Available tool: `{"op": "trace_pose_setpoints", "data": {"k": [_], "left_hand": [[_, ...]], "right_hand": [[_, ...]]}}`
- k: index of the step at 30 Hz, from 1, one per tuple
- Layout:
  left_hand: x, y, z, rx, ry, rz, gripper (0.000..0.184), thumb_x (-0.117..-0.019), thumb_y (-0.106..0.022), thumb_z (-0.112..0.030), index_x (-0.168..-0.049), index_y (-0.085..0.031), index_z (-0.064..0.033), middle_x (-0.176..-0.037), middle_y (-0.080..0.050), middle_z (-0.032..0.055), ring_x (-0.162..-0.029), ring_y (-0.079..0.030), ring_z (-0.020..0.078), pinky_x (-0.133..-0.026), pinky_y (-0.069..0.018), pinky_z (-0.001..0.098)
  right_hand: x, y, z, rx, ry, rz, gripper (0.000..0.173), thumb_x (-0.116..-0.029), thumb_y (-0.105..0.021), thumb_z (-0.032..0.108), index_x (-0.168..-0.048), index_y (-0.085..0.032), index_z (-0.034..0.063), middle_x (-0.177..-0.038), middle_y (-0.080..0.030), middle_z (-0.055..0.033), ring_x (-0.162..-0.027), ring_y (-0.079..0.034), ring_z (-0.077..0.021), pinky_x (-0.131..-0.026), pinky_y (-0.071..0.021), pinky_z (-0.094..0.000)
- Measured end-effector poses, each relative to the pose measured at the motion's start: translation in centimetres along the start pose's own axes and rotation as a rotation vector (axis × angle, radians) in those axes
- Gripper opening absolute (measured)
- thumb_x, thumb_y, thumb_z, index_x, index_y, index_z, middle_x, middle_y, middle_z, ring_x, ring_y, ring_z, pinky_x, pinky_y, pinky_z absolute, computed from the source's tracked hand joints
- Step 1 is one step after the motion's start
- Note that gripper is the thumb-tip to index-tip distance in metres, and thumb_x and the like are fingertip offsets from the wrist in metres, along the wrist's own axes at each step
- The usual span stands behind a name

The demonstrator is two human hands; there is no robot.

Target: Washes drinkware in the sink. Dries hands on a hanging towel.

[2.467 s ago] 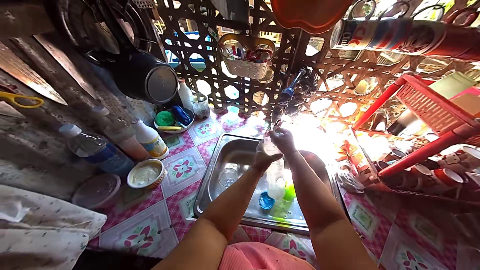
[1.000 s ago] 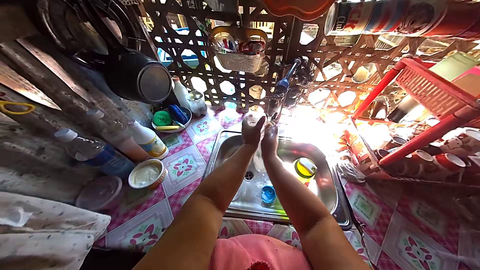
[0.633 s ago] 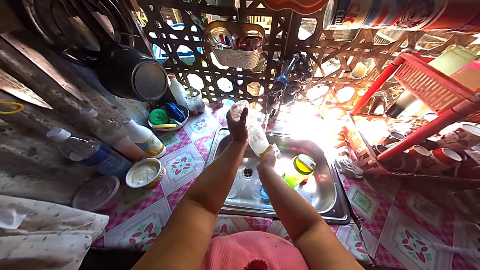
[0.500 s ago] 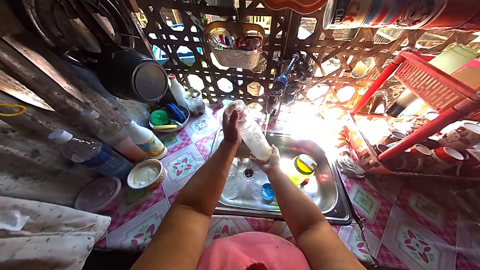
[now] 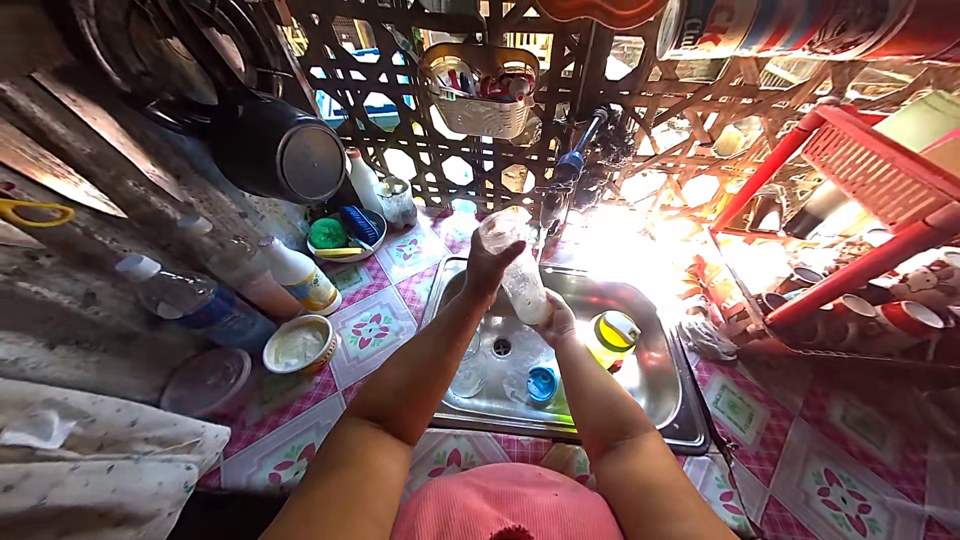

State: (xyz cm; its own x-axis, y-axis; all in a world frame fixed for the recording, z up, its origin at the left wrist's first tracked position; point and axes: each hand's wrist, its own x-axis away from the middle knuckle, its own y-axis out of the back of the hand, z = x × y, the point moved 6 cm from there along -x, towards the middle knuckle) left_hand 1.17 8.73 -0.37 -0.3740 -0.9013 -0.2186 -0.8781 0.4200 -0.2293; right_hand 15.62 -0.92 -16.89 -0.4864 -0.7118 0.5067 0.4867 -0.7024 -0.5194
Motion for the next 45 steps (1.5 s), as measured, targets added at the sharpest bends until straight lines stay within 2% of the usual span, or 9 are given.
{"op": "trace_pose_setpoints", "data": {"k": [3, 8, 13, 21, 26, 30, 36, 41, 45], "left_hand": [[1.1, -1.7, 1.5, -0.094, 0.046, 0.132, 0.092, -0.0801, -0.085, -0.024, -0.154, -0.031, -0.0122, -0.144, -0.053, 0.0131, -0.126, -0.057, 0.0227, -0.102, -0.0512, 0.0432], [0.6, -6.5, 2.6, -0.478, 0.0, 0.411, 0.089, -0.0778, -0.089, -0.023, -0.149, -0.038, -0.0027, -0.138, -0.057, 0.0223, -0.122, -0.06, 0.0321, -0.102, -0.0506, 0.0481], [-1.6, -6.4, 5.5, -0.492, 0.022, 0.413, 0.093, -0.0756, -0.091, -0.023, -0.149, -0.038, -0.0025, -0.141, -0.056, 0.0217, -0.128, -0.057, 0.0292, -0.109, -0.0466, 0.0449], [1.4, -9.6, 6.4, -1.417, -0.063, 0.966, 0.09, -0.0748, -0.087, -0.045, -0.151, -0.048, -0.0176, -0.148, -0.049, 0.0214, -0.132, -0.051, 0.0417, -0.103, -0.0439, 0.0653], [3.6, -8.8, 8.1, -1.762, -0.059, 1.182, 0.086, -0.0743, -0.087, -0.026, -0.151, -0.049, -0.0173, -0.155, -0.044, 0.0174, -0.133, -0.048, 0.0443, -0.102, -0.0394, 0.0688], [4.2, -8.0, 8.6, -1.881, -0.146, 1.24, 0.081, -0.0741, -0.085, -0.014, -0.148, -0.053, -0.0168, -0.158, -0.043, 0.0153, -0.137, -0.045, 0.0465, -0.106, -0.0346, 0.0711], [3.6, -7.9, 8.7, -1.91, -0.174, 1.204, 0.05, -0.0951, -0.056, 0.004, -0.142, -0.058, -0.014, -0.158, -0.043, 0.016, -0.144, -0.035, 0.0482, -0.117, -0.0197, 0.07], [3.6, -8.4, 8.1, -1.829, -0.076, 1.152, 0.042, -0.0996, -0.052, 0.001, -0.14, -0.059, -0.01, -0.159, -0.04, 0.0173, -0.149, -0.025, 0.0472, -0.122, -0.0163, 0.062], [3.7, -8.6, 7.8, -1.784, -0.344, 1.232, 0.044, -0.096, -0.06, -0.001, -0.139, -0.06, -0.0124, -0.151, -0.049, 0.0181, -0.14, -0.041, 0.0475, -0.12, -0.0139, 0.0678]], "right_hand": [[0.6, 0.5, 1.8, 0.4, 0.088, -0.203, 0.057, -0.1063, -0.04, 0.05, -0.134, -0.058, 0.0037, -0.125, -0.062, -0.0223, -0.113, -0.061, -0.0345, -0.09, -0.0506, -0.0572], [3.6, -1.7, 5.1, 0.596, 0.397, -0.375, 0.041, -0.1103, -0.041, 0.027, -0.127, -0.064, -0.003, -0.127, -0.063, -0.0264, -0.122, -0.059, -0.0359, -0.105, -0.0455, -0.0538], [6.3, -3.1, 6.1, 0.187, 0.549, -0.317, 0.032, -0.1074, -0.049, 0.026, -0.119, -0.065, 0.0011, -0.1, -0.065, -0.015, -0.088, -0.06, -0.0212, -0.079, -0.0508, -0.0414], [4.4, 1.3, -1.9, -0.003, -0.064, -0.244, 0.057, -0.1062, -0.029, 0.055, -0.145, -0.041, 0.0151, -0.125, -0.056, -0.0202, -0.103, -0.058, -0.0352, -0.077, -0.0505, -0.0563], [2.6, 3.2, -3.8, -0.035, -0.127, -0.229, 0.052, -0.1036, -0.042, 0.048, -0.14, -0.047, 0.012, -0.12, -0.059, -0.0194, -0.096, -0.062, -0.0334, -0.075, -0.053, -0.0538], [2.3, 2.9, -4.2, 0.055, -0.189, -0.197, 0.044, -0.1053, -0.043, 0.038, -0.138, -0.049, 0.0093, -0.123, -0.058, -0.0199, -0.102, -0.061, -0.0341, -0.078, -0.0528, -0.054], [2.9, 1.3, -3.5, 0.23, -0.106, -0.241, 0.033, -0.1052, -0.052, 0.028, -0.124, -0.058, 0.0014, -0.105, -0.062, -0.0186, -0.088, -0.062, -0.028, -0.074, -0.054, -0.0472], [0.7, 2.4, -4.6, 0.562, -0.028, -0.186, 0.035, -0.1055, -0.048, 0.02, -0.134, -0.056, 0.0019, -0.125, -0.058, -0.025, -0.109, -0.059, -0.0362, -0.089, -0.05, -0.0563], [0.9, 2.1, -3.8, 1.173, 0.037, -0.039, 0.043, -0.0996, -0.055, 0.011, -0.142, -0.054, 0.001, -0.137, -0.057, -0.0278, -0.127, -0.056, -0.0419, -0.104, -0.0454, -0.0606]]}}
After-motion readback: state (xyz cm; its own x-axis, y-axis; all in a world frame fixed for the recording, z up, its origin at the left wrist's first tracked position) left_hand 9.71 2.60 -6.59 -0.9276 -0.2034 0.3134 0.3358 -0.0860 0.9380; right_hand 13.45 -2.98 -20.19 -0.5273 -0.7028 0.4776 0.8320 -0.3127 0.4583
